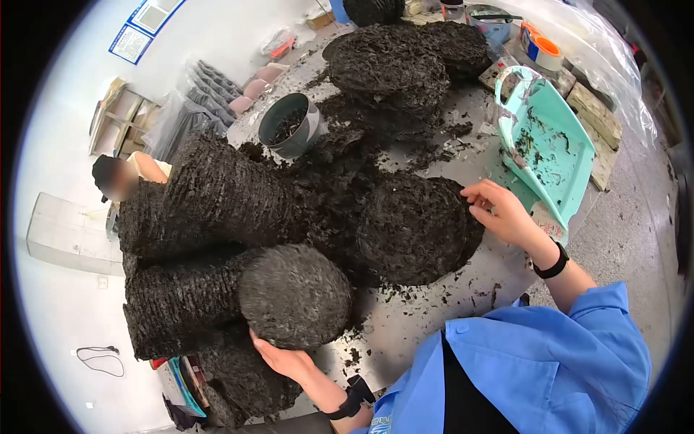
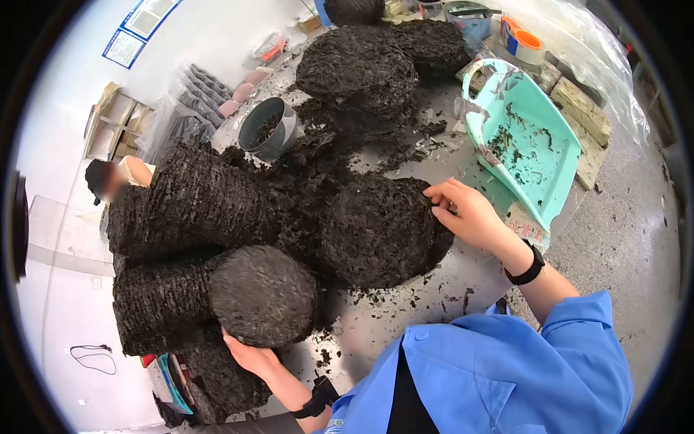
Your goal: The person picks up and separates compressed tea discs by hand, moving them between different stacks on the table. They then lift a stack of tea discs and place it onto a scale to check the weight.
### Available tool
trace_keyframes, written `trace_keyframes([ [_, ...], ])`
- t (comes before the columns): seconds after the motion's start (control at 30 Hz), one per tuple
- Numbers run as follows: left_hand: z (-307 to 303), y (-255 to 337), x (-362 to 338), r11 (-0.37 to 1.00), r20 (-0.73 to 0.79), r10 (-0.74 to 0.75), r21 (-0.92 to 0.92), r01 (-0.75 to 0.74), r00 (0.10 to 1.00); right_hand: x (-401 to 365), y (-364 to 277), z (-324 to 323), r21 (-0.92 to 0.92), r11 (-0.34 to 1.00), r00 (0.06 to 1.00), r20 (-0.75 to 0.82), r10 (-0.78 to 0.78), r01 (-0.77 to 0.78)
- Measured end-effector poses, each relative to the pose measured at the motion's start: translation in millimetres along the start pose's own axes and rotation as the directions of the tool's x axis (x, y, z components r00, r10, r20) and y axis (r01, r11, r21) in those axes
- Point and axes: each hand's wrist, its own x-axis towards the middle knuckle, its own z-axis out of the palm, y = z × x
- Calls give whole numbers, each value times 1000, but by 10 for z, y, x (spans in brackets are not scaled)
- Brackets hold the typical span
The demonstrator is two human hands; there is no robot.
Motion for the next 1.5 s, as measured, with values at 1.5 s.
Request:
trace_keyframes([
  [1.5,1072,-166,-1121,748,829,401,-51,-662,389,-62,284,-930,-94,991,960,-272,66,-95],
])
